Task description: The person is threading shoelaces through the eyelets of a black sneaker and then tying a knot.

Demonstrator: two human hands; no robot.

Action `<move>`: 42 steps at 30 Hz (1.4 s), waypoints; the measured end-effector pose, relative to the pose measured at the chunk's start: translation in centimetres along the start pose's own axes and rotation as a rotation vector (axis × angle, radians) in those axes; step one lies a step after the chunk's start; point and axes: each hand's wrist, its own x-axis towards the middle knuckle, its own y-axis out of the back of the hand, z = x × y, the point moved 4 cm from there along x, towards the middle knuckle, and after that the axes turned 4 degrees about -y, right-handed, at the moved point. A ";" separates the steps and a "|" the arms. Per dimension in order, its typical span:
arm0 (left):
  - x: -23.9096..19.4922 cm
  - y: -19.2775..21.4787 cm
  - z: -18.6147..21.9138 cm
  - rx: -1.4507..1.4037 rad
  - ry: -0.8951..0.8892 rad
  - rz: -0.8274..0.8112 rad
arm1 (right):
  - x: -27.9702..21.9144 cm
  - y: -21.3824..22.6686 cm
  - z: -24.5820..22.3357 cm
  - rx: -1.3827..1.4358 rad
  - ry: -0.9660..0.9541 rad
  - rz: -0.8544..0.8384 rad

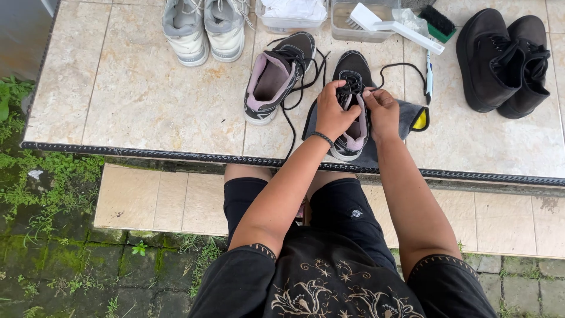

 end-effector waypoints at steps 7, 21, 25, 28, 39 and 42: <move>-1.0 0.3 0.6 0.079 0.019 0.045 | 2.8 1.6 4.4 0.169 -0.119 0.060; -1.3 0.3 -0.3 0.209 0.076 0.082 | 4.7 2.6 6.6 0.384 -0.200 0.058; -1.3 0.1 -0.3 0.215 0.067 0.090 | 3.6 1.9 5.3 0.387 -0.183 0.049; -1.3 0.0 -0.5 0.235 0.073 0.086 | 3.5 1.7 5.5 0.227 -0.112 0.036; -1.2 -0.3 -1.1 0.259 0.096 0.056 | 4.8 2.7 7.2 0.409 -0.185 0.037; -1.3 -0.1 -0.6 0.276 0.099 0.050 | 4.7 2.6 7.4 0.366 -0.182 0.039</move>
